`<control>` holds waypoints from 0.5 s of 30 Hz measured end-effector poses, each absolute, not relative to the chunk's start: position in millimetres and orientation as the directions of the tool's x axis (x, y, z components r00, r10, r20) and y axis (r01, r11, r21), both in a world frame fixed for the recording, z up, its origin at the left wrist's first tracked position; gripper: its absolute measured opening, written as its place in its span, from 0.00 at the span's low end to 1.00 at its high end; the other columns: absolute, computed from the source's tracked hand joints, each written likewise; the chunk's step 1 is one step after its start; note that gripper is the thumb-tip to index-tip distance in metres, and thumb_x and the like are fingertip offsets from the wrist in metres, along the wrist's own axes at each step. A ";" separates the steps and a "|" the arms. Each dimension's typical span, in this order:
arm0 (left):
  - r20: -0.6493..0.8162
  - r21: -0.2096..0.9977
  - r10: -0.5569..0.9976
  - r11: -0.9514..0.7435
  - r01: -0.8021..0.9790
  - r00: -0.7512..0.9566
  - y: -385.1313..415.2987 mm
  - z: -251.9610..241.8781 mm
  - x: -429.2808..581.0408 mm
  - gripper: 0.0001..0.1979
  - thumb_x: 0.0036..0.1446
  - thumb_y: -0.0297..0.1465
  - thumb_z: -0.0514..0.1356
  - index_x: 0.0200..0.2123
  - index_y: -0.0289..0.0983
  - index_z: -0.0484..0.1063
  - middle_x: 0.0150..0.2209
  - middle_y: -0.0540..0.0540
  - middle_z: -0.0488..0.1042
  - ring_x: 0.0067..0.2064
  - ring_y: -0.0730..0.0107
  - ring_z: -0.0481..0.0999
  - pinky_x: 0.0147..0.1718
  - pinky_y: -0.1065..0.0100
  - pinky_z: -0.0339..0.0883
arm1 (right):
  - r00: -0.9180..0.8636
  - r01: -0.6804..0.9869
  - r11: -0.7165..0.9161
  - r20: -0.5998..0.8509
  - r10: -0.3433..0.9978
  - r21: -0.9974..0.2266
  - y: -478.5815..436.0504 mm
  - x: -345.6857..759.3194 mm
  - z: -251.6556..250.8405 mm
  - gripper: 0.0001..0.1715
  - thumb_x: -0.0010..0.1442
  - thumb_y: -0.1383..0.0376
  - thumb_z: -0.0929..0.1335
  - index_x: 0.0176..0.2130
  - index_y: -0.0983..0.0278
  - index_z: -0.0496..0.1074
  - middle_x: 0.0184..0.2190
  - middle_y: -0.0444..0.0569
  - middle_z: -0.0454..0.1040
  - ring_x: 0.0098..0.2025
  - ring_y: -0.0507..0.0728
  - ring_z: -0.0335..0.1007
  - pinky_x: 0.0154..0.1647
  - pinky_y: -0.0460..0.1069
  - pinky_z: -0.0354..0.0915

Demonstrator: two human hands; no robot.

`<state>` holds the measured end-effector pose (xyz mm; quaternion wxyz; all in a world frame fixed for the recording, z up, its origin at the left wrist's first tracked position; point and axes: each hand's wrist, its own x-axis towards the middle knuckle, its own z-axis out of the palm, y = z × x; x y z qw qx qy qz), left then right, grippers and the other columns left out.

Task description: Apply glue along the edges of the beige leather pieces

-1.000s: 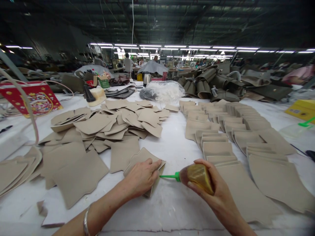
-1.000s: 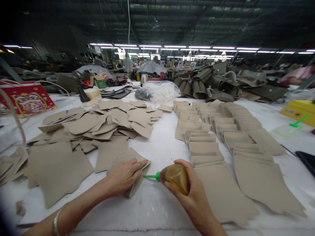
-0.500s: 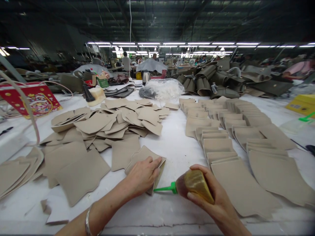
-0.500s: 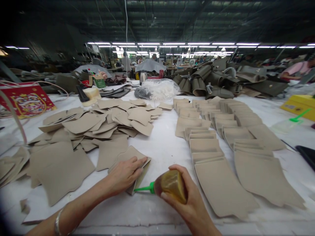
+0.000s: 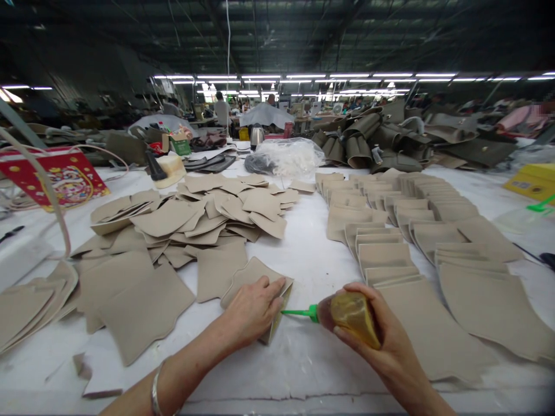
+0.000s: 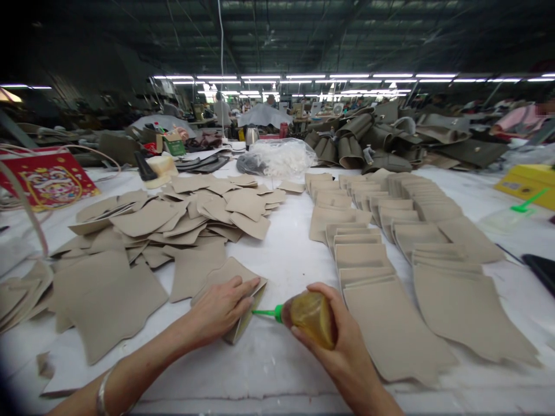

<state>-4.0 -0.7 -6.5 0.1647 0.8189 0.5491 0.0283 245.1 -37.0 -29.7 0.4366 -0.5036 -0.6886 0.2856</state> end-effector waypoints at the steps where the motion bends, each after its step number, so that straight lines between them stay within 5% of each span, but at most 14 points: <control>1: -0.139 0.302 0.909 -0.340 0.891 0.394 -0.7 -5.8 -3.8 0.22 0.65 0.38 0.40 0.60 0.47 0.57 0.40 0.47 0.69 0.38 0.64 0.73 0.38 0.65 0.64 | -0.094 0.458 0.345 0.342 0.935 -0.819 -36.0 245.2 -30.7 0.27 0.57 0.56 0.71 0.52 0.57 0.60 0.45 0.46 0.68 0.44 0.57 0.68 0.44 0.46 0.65; 9: -0.171 0.313 0.900 -0.337 0.888 0.401 0.7 -3.4 -2.9 0.22 0.64 0.37 0.41 0.61 0.47 0.55 0.42 0.47 0.69 0.40 0.64 0.73 0.40 0.66 0.64 | -0.237 0.351 0.307 0.233 0.943 -0.885 -44.6 245.7 -37.3 0.29 0.58 0.56 0.70 0.54 0.56 0.57 0.47 0.47 0.67 0.46 0.58 0.68 0.43 0.46 0.66; 15: -0.186 0.315 0.900 -0.326 0.891 0.395 0.9 -2.4 -2.4 0.22 0.64 0.37 0.41 0.60 0.49 0.56 0.43 0.47 0.69 0.41 0.64 0.74 0.41 0.66 0.64 | -0.048 0.463 0.334 0.353 0.934 -0.821 -22.7 250.1 -34.4 0.28 0.57 0.56 0.71 0.53 0.56 0.59 0.46 0.47 0.65 0.45 0.58 0.65 0.46 0.50 0.62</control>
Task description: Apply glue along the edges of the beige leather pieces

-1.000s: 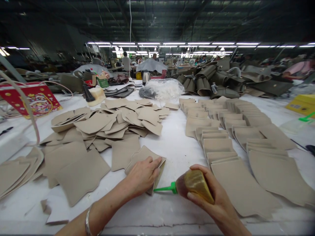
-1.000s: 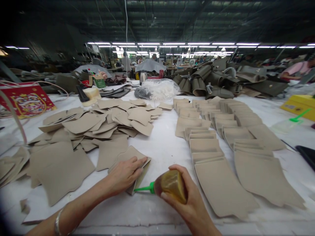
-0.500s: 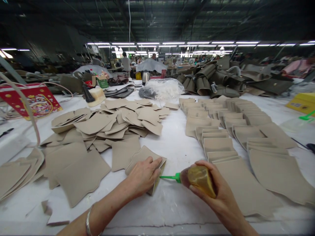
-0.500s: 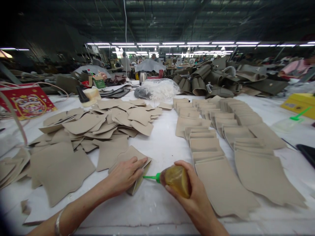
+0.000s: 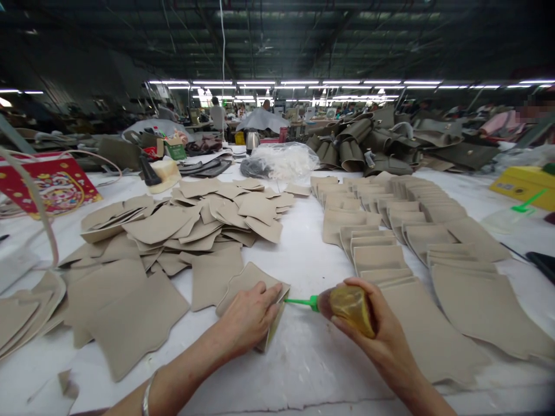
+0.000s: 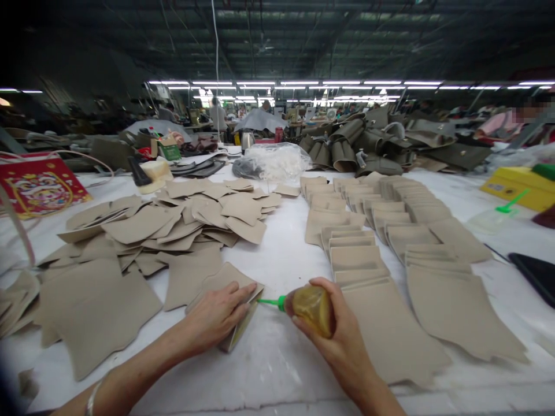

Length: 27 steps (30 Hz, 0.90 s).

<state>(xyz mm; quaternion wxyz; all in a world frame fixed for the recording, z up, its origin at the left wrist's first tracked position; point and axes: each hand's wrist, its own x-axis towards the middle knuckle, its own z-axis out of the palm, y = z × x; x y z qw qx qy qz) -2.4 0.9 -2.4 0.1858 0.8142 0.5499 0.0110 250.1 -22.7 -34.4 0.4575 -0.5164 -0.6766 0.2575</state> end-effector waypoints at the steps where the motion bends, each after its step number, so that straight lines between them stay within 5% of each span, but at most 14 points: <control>1: -0.187 0.319 0.899 -0.326 0.890 0.397 1.0 -2.4 -2.6 0.22 0.64 0.37 0.41 0.60 0.49 0.56 0.43 0.47 0.69 0.41 0.64 0.74 0.41 0.66 0.64 | -0.034 0.470 0.340 0.368 0.929 -0.815 -20.8 250.4 -34.4 0.28 0.57 0.56 0.71 0.53 0.56 0.59 0.47 0.47 0.65 0.45 0.58 0.65 0.47 0.51 0.61; 7: -0.167 0.351 0.896 -0.336 0.874 0.412 2.6 -2.5 -5.0 0.22 0.64 0.37 0.41 0.60 0.52 0.55 0.42 0.48 0.69 0.41 0.64 0.73 0.41 0.65 0.64 | -0.133 0.438 0.354 0.329 0.935 -0.827 -26.5 249.2 -32.5 0.27 0.58 0.56 0.71 0.53 0.56 0.58 0.45 0.46 0.67 0.43 0.56 0.67 0.42 0.47 0.64; 15: -0.189 0.365 0.888 -0.332 0.870 0.419 4.7 -0.1 -4.4 0.23 0.64 0.38 0.40 0.61 0.53 0.56 0.39 0.48 0.69 0.40 0.66 0.73 0.40 0.68 0.64 | -0.068 0.491 0.427 0.455 0.888 -0.760 -15.9 248.4 -27.5 0.26 0.57 0.58 0.71 0.52 0.56 0.60 0.45 0.46 0.65 0.45 0.57 0.65 0.46 0.49 0.62; 27: -0.174 0.386 0.894 -0.325 0.863 0.414 5.8 -1.7 -5.7 0.22 0.63 0.37 0.41 0.59 0.55 0.57 0.39 0.49 0.69 0.39 0.62 0.74 0.38 0.64 0.64 | -0.041 0.513 0.404 0.449 0.893 -0.757 -16.6 245.9 -24.3 0.26 0.58 0.57 0.71 0.52 0.56 0.60 0.45 0.45 0.65 0.44 0.57 0.65 0.45 0.48 0.62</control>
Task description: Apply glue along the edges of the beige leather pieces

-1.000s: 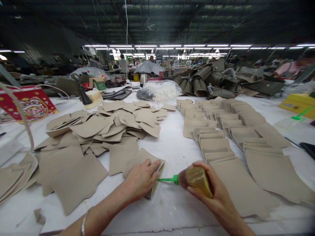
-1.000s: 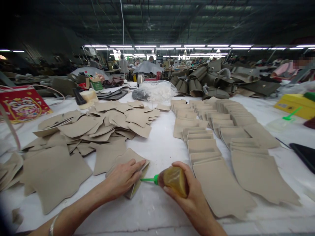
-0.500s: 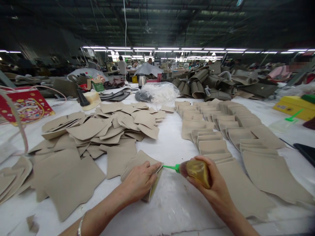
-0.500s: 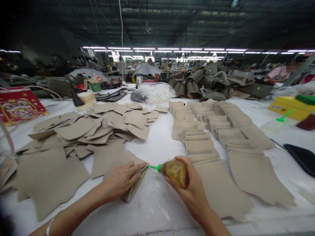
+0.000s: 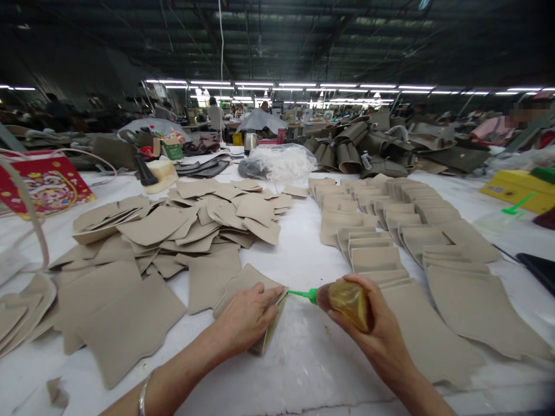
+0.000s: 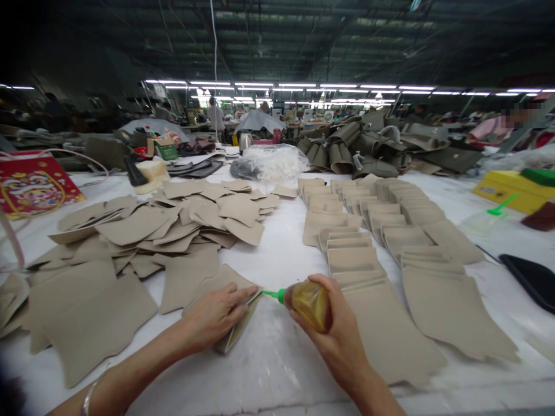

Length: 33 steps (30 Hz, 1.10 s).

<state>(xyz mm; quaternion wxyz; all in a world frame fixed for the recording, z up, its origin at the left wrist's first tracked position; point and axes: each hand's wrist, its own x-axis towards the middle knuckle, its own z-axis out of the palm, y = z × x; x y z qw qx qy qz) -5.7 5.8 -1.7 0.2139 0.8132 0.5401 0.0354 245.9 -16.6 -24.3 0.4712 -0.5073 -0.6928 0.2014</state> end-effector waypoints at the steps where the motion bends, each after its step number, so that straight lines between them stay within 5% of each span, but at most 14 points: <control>1: -0.171 0.389 0.893 -0.326 0.862 0.415 5.7 -1.9 -5.9 0.22 0.63 0.37 0.41 0.59 0.55 0.58 0.39 0.49 0.69 0.39 0.62 0.74 0.39 0.64 0.64 | -0.041 0.514 0.399 0.442 0.896 -0.760 -17.0 245.8 -25.7 0.25 0.58 0.57 0.70 0.52 0.56 0.60 0.45 0.45 0.65 0.44 0.57 0.65 0.45 0.48 0.62; 17: -0.150 0.413 0.907 -0.304 0.859 0.393 4.6 -5.4 -7.0 0.23 0.63 0.36 0.42 0.60 0.53 0.57 0.40 0.48 0.69 0.39 0.62 0.73 0.39 0.63 0.64 | -0.067 0.385 0.232 0.223 0.972 -0.893 -54.6 241.2 -42.6 0.30 0.55 0.55 0.72 0.53 0.58 0.59 0.46 0.46 0.66 0.44 0.56 0.67 0.45 0.44 0.64; 26: -0.170 0.446 0.916 -0.256 0.857 0.363 3.3 -4.9 -5.4 0.23 0.63 0.36 0.41 0.60 0.50 0.58 0.41 0.47 0.70 0.40 0.60 0.73 0.41 0.61 0.64 | 0.082 -0.041 -0.078 -0.082 0.993 -0.996 -68.8 222.3 -26.4 0.36 0.47 0.51 0.75 0.50 0.58 0.63 0.36 0.43 0.72 0.37 0.54 0.68 0.38 0.43 0.62; 29: -0.179 0.496 0.920 -0.222 0.839 0.348 4.7 -3.5 -6.3 0.23 0.63 0.37 0.43 0.60 0.49 0.59 0.44 0.47 0.70 0.44 0.60 0.72 0.45 0.61 0.64 | 0.048 -0.384 -0.250 -0.289 0.956 -0.889 -67.2 224.6 -18.7 0.38 0.45 0.54 0.77 0.51 0.60 0.65 0.39 0.48 0.75 0.39 0.58 0.72 0.40 0.48 0.67; 33: -0.149 0.576 0.933 -0.187 0.795 0.327 5.1 -3.1 -14.3 0.20 0.63 0.37 0.47 0.56 0.46 0.64 0.45 0.47 0.70 0.47 0.65 0.71 0.49 0.65 0.62 | -0.071 -0.720 -0.372 -0.471 0.880 -0.586 -65.6 232.4 -11.7 0.32 0.43 0.61 0.79 0.47 0.64 0.74 0.44 0.56 0.76 0.41 0.63 0.75 0.40 0.53 0.71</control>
